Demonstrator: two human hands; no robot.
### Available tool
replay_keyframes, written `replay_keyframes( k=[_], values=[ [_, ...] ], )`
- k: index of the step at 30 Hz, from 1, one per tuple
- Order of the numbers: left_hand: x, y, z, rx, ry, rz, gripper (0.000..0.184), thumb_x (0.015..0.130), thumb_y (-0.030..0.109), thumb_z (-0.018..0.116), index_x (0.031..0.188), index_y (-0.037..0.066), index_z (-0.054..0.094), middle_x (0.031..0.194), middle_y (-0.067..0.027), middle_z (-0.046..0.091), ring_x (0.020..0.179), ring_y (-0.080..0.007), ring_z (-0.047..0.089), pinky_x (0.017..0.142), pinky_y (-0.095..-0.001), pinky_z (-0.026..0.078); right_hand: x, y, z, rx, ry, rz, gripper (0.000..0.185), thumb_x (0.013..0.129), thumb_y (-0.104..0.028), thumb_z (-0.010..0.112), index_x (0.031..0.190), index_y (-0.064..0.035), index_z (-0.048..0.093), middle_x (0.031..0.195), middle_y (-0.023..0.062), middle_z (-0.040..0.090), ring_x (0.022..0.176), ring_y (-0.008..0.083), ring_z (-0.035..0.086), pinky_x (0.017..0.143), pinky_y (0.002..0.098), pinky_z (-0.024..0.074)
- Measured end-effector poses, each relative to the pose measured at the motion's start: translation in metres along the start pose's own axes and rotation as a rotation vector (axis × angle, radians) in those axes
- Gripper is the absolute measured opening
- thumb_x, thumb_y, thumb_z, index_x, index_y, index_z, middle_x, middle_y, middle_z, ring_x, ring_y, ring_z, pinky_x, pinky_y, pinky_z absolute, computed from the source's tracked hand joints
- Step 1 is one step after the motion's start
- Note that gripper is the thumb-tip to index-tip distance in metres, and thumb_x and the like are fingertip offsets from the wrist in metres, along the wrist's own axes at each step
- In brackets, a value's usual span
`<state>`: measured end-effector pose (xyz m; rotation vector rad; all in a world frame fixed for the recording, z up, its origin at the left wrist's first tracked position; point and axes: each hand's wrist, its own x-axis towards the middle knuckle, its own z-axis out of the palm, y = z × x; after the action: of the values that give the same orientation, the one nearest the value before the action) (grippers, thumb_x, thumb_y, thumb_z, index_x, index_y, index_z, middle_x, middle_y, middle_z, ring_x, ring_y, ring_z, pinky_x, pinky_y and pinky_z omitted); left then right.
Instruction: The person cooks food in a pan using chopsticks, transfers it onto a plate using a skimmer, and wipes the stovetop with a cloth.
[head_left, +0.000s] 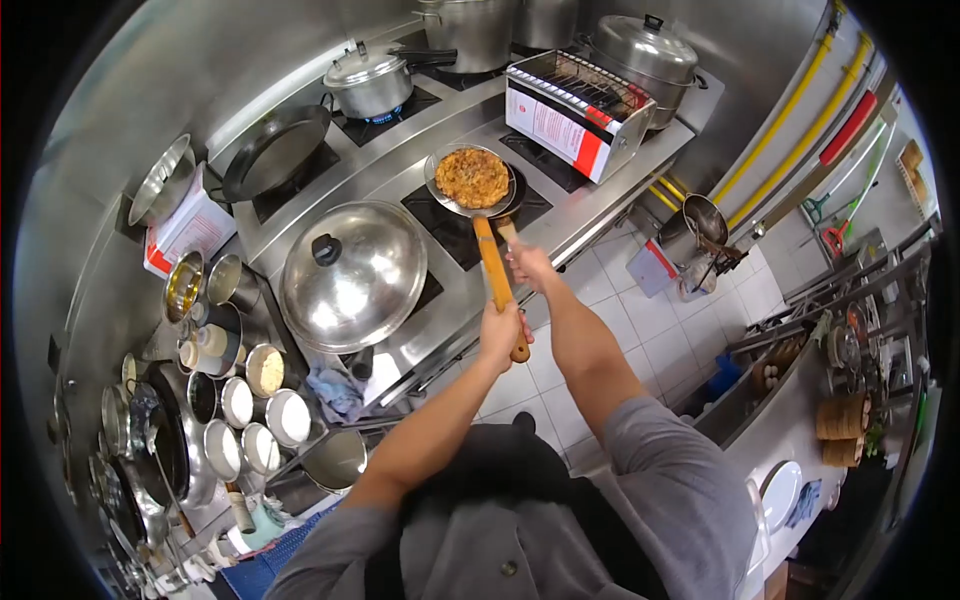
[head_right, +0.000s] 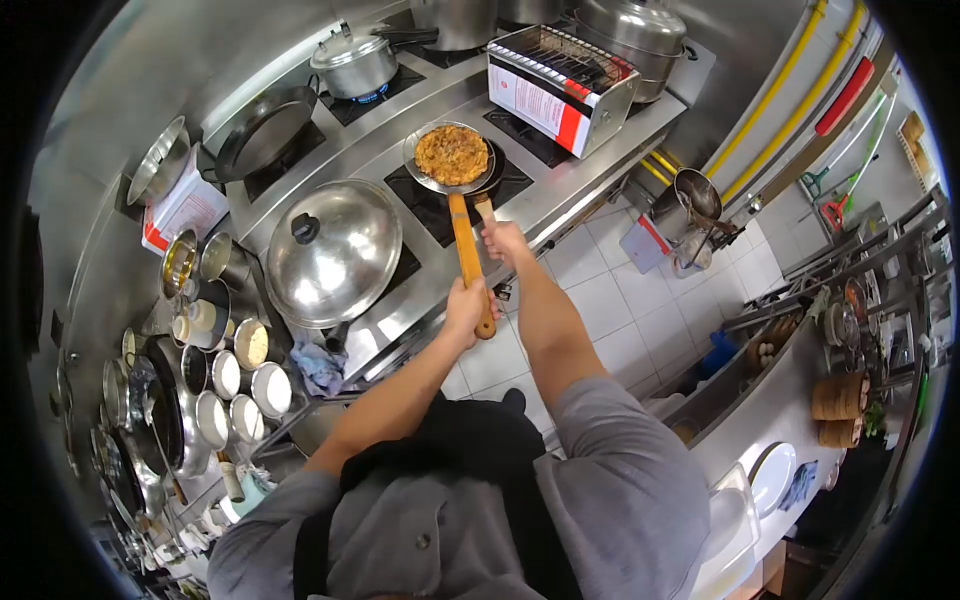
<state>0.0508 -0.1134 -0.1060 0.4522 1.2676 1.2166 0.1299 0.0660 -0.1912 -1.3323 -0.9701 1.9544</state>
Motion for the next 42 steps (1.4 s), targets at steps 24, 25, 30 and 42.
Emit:
replay_keyframes(
  k=[24, 25, 30, 42],
  values=[
    [0.044, -0.190, -0.204, 1.910, -1.304, -0.276, 0.049, 0.087, 0.041, 0.050, 0.115, 0.004, 0.064, 0.114, -0.0236, 0.064, 0.109, -0.0390, 0.059, 0.096, -0.0427, 0.045, -0.360, 0.365, -0.017, -0.495, 0.855, 0.260, 0.048, 0.091, -0.043, 0.053, 0.082, 0.0016, 0.070, 0.075, 0.0171, 0.069, 0.077, 0.0316, 0.068, 0.076, 0.0418, 0.0515],
    [0.064, -0.216, -0.208, 1.856, -1.321, -0.185, 0.048, 0.087, 0.041, 0.050, 0.113, 0.004, 0.065, 0.113, -0.0238, 0.064, 0.110, -0.0391, 0.059, 0.096, -0.0427, 0.044, -0.390, 0.340, 0.007, -0.366, 0.901, 0.263, 0.046, 0.092, -0.042, 0.053, 0.088, 0.0008, 0.069, 0.079, 0.0175, 0.069, 0.082, 0.0325, 0.067, 0.078, 0.0420, 0.0510],
    [0.026, -0.250, -0.102, 1.730, -1.627, 0.137, 0.043, 0.088, 0.036, 0.052, 0.109, 0.002, 0.066, 0.102, -0.0220, 0.068, 0.097, -0.0377, 0.064, 0.087, -0.0408, 0.049, -0.518, 0.303, 0.104, -0.305, 1.178, 0.204, 0.042, 0.093, -0.041, 0.054, 0.102, -0.0021, 0.067, 0.088, 0.0174, 0.069, 0.088, 0.0329, 0.066, 0.081, 0.0410, 0.0498],
    [-0.442, -0.145, 0.111, 0.217, -2.107, 0.548, 0.033, 0.097, 0.013, 0.054, 0.125, -0.004, 0.050, 0.114, -0.0102, 0.061, 0.098, -0.0154, 0.059, 0.087, -0.0272, 0.046, -0.723, 0.261, 0.101, -0.304, 2.517, -0.085, 0.026, 0.083, -0.023, 0.065, 0.088, 0.0001, 0.056, 0.090, 0.0235, 0.062, 0.085, 0.0421, 0.059, 0.076, 0.0481, 0.0474]
  ],
)
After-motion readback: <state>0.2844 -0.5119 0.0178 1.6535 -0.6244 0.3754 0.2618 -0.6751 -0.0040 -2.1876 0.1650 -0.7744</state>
